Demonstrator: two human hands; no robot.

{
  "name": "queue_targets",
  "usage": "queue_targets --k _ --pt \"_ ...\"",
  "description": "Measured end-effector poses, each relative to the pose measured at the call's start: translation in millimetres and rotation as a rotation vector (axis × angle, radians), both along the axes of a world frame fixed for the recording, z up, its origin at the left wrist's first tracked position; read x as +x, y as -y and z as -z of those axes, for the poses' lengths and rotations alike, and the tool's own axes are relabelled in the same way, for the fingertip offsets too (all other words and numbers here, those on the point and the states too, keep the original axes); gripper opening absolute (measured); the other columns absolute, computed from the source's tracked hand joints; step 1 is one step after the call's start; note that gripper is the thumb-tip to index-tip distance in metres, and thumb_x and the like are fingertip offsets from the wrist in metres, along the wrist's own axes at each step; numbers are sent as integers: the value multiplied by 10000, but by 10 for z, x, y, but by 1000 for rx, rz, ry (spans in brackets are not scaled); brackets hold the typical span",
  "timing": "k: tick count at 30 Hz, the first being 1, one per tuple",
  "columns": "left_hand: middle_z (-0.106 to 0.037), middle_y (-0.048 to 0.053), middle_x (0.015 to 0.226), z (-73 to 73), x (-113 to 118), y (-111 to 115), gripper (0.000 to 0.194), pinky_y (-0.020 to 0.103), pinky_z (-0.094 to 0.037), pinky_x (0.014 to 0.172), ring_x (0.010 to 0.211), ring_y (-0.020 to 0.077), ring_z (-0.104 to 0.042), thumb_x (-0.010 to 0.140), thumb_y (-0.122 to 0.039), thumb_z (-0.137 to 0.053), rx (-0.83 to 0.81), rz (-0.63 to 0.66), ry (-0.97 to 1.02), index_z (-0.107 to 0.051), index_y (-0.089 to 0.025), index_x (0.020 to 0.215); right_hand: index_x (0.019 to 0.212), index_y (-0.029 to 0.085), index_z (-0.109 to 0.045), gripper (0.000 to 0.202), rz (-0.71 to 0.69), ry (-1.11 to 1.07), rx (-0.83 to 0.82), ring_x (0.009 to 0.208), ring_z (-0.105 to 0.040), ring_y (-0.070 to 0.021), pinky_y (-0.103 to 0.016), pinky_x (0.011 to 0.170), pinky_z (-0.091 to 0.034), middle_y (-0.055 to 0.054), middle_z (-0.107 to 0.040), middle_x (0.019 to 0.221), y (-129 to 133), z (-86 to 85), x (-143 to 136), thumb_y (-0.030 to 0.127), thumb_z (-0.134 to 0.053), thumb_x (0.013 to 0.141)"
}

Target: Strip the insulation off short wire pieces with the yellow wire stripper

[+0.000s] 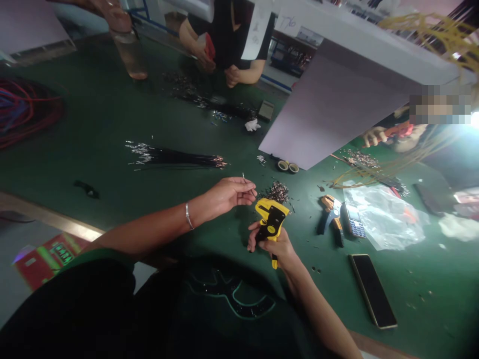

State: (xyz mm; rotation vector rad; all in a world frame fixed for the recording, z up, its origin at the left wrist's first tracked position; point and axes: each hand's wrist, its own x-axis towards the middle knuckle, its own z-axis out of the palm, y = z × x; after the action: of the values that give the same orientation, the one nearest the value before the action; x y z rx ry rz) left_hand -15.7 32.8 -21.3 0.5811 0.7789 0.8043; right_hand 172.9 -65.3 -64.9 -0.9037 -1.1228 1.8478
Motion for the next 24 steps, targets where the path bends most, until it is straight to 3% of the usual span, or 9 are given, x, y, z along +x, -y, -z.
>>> queue_targets --k 8,17,24 --pt "-656 63 700 17 -4 7 85 231 -485 586 564 89 -613 851 -78 -614 2 7 -21 -660 -75 779 962 135 -638 343 -20 -19 -4 542 -610 -179 -380 621 -531 -15 -672 630 21 67 2 93 -630 621" --pt "-645 47 667 -15 -1 17 77 228 -463 571 530 75 -586 841 -71 -620 2 -1 -50 -657 -78 773 917 139 -642 308 26 1 -18 520 -588 -176 -375 581 -526 -18 -643 607 67 84 -21 302 -765 686" --pt "-644 47 667 -28 -4 25 84 229 -451 566 522 74 -580 848 -70 -604 13 1 -57 -659 -78 785 864 146 -645 255 56 -22 -26 484 -569 -159 -349 532 -521 1 -614 568 94 104 -38 282 -771 689"
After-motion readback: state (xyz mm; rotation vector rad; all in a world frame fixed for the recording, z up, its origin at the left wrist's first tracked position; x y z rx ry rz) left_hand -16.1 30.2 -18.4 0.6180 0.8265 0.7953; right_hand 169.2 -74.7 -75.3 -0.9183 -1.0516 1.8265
